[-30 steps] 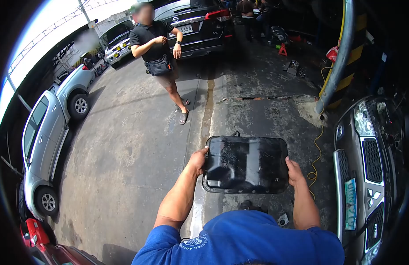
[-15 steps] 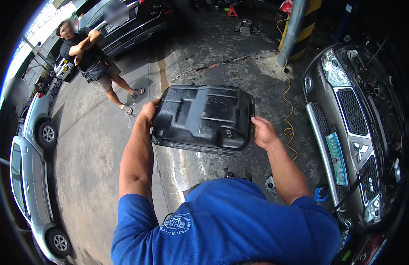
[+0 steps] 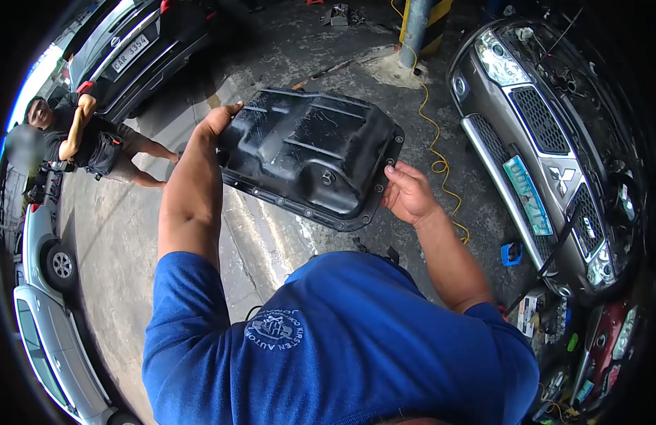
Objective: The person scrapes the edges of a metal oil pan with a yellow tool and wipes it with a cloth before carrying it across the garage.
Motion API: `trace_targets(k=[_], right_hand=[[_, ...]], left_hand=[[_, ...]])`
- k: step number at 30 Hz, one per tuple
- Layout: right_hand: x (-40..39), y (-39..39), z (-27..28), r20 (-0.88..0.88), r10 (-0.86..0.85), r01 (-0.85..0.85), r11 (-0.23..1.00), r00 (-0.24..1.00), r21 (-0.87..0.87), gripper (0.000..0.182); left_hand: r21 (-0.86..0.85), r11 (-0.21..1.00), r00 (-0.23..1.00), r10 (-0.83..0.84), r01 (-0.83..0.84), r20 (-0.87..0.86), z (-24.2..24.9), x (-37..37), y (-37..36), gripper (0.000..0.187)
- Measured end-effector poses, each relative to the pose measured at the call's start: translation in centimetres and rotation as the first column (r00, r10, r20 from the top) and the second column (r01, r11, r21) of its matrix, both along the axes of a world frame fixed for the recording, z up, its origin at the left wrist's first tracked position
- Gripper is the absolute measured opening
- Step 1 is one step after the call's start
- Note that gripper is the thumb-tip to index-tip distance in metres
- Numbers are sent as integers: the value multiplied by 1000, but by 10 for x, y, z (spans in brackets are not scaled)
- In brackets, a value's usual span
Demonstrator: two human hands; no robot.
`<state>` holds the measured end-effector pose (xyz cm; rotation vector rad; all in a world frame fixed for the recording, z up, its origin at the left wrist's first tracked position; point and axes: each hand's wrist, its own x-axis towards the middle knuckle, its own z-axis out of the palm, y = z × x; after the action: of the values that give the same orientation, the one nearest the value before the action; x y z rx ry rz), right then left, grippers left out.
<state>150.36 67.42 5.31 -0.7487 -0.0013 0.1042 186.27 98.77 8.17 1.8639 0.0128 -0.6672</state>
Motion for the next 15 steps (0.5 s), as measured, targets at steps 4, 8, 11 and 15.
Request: trace_targets(k=[4, 8, 11, 15], right_hand=[[-4, 11, -1, 8, -81, 81, 995, 997, -60, 36], [-9, 19, 4, 7, -126, 127, 990, 992, -58, 35], [-11, 25, 14, -6, -168, 167, 982, 986, -89, 35], [-4, 24, 27, -17, -280, 274, 947, 960, -167, 33]], left_hand=[[5, 998, 998, -56, 56, -25, -13, 25, -8, 41], [-120, 987, 973, -125, 103, -192, -17, 24, -16, 41], [-215, 969, 950, -175, 120, -258, -36, 32, -15, 43], [-344, 933, 936, -212, 108, -281, -46, 14, -15, 53]])
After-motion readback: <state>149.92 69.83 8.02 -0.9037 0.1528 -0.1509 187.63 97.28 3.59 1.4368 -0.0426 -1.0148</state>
